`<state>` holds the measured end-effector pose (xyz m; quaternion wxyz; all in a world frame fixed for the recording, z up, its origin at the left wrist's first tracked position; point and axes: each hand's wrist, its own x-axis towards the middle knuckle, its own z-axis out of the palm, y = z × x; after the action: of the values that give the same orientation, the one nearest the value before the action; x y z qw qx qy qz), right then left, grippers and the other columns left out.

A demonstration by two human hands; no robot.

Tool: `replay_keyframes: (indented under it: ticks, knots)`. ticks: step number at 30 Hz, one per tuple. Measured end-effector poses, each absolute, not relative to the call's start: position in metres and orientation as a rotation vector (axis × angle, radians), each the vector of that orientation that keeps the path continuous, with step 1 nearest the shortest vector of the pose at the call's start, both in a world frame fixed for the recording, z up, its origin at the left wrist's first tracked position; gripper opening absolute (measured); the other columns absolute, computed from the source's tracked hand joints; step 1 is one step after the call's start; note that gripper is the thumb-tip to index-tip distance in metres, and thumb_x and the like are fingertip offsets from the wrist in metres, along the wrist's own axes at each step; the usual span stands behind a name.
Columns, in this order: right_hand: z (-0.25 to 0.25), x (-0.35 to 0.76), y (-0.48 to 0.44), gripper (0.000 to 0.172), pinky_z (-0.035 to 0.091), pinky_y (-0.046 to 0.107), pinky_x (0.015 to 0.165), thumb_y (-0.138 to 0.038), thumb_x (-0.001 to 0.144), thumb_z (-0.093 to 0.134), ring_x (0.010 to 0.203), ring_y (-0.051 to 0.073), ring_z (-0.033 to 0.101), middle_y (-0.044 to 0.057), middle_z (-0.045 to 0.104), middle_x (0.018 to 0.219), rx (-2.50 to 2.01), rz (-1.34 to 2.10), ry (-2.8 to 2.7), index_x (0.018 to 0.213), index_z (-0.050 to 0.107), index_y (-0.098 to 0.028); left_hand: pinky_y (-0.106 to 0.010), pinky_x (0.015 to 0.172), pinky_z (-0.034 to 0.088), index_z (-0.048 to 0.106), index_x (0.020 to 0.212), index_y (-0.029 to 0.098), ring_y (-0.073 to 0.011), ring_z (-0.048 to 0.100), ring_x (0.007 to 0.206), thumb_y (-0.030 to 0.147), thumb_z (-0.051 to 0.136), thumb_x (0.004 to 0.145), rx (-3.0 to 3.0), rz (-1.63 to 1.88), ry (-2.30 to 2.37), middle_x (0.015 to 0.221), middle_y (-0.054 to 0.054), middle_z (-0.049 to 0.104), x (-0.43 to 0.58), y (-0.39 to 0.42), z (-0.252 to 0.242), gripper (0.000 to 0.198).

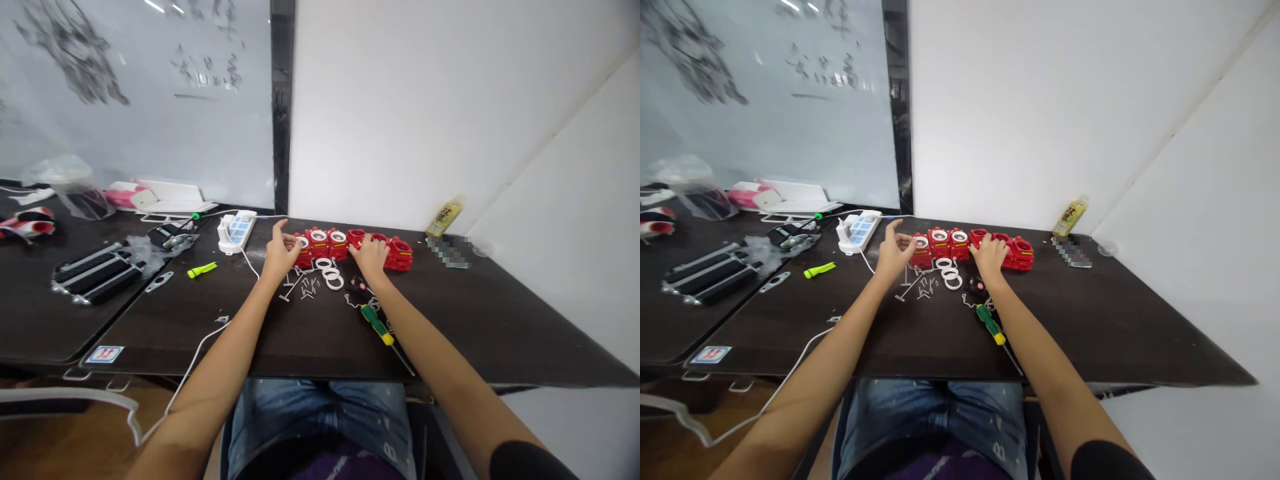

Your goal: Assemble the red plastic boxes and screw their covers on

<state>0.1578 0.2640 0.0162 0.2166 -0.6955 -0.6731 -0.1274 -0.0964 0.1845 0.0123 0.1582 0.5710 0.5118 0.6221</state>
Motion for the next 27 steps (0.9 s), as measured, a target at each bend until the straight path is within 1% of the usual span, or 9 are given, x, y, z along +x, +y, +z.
replay_keyframes:
  ticks: [5,9,13,17,19,21,23,25,27]
  knots:
    - [0.006,0.163,0.264,0.057,0.034,0.050,0.099,-0.046,0.095,0.063,0.117,0.042,0.057,0.029,0.070,0.117,-1.919,-0.397,-1.893,0.133,0.053,-0.005,-0.029,0.078,0.057,0.042,0.146,0.019,-0.0150,0.072,0.077,0.016,0.070,0.086,1.672,1.761,1.478,0.089,-0.001,0.075,-0.093,0.181,0.015,0.066]
    - [-0.003,0.165,0.267,0.055,0.030,0.056,0.106,-0.046,0.097,0.059,0.122,0.043,0.056,0.029,0.070,0.120,-1.951,-0.362,-1.927,0.133,0.052,-0.006,-0.027,0.074,0.056,0.042,0.146,0.020,-0.0141,0.071,0.076,0.017,0.069,0.088,1.703,1.764,1.471,0.091,-0.001,0.075,-0.091,0.179,0.014,0.065]
    - [-0.001,0.160,0.267,0.058,0.029,0.060,0.109,-0.044,0.091,0.067,0.127,0.045,0.055,0.030,0.067,0.129,-2.000,-0.276,-1.957,0.132,0.055,-0.006,-0.028,0.074,0.057,0.041,0.147,0.020,-0.0149,0.072,0.079,0.020,0.069,0.090,1.747,1.717,1.463,0.094,-0.002,0.076,-0.088,0.176,0.015,0.064]
    - [0.023,0.168,0.271,0.059,0.038,0.054,0.103,-0.049,0.089,0.068,0.123,0.042,0.058,0.028,0.065,0.132,-1.999,-0.228,-1.964,0.131,0.059,-0.007,-0.029,0.076,0.058,0.042,0.146,0.021,-0.0147,0.071,0.078,0.023,0.068,0.091,1.776,1.669,1.467,0.095,-0.002,0.077,-0.080,0.170,0.016,0.061]
    - [0.040,0.195,0.284,0.054,0.042,0.049,0.098,-0.051,0.094,0.060,0.120,0.038,0.060,0.023,0.067,0.131,-1.952,-0.241,-1.960,0.131,0.061,-0.012,-0.028,0.075,0.057,0.045,0.143,0.022,-0.0134,0.070,0.073,0.024,0.067,0.093,1.783,1.625,1.493,0.095,-0.001,0.076,-0.072,0.165,0.017,0.055]
    - [0.059,0.240,0.306,0.044,0.043,0.043,0.093,-0.046,0.099,0.053,0.115,0.034,0.063,0.020,0.070,0.127,-1.884,-0.317,-1.876,0.125,0.067,-0.014,-0.028,0.076,0.057,0.047,0.141,0.022,-0.0128,0.069,0.071,0.024,0.065,0.095,1.841,1.572,1.453,0.093,0.000,0.076,-0.062,0.159,0.019,0.049]
    - [0.075,0.297,0.333,0.034,0.044,0.038,0.089,-0.035,0.101,0.049,0.110,0.029,0.065,0.020,0.074,0.116,-2.002,-0.445,-1.668,0.114,0.072,-0.013,-0.029,0.081,0.057,0.050,0.138,0.022,-0.0140,0.070,0.077,0.022,0.062,0.097,1.915,1.513,1.405,0.092,0.000,0.076,-0.051,0.151,0.021,0.044]
    - [0.085,0.353,0.360,0.032,0.045,0.039,0.080,-0.023,0.102,0.047,0.097,0.028,0.067,0.026,0.074,0.100,-2.131,-0.465,-1.523,0.103,0.074,-0.008,-0.030,0.086,0.057,0.050,0.139,0.023,-0.0152,0.071,0.084,0.020,0.060,0.098,2.007,1.411,1.335,0.097,-0.002,0.076,-0.040,0.143,0.022,0.043]
    - [0.088,0.400,0.382,0.024,0.049,0.036,0.074,-0.028,0.102,0.056,0.086,0.023,0.068,0.019,0.073,0.093,-2.185,-0.489,-1.465,0.097,0.074,-0.012,-0.032,0.088,0.058,0.051,0.140,0.025,-0.0167,0.072,0.090,0.017,0.059,0.098,2.067,1.365,1.292,0.101,-0.003,0.076,-0.032,0.136,0.023,0.044]
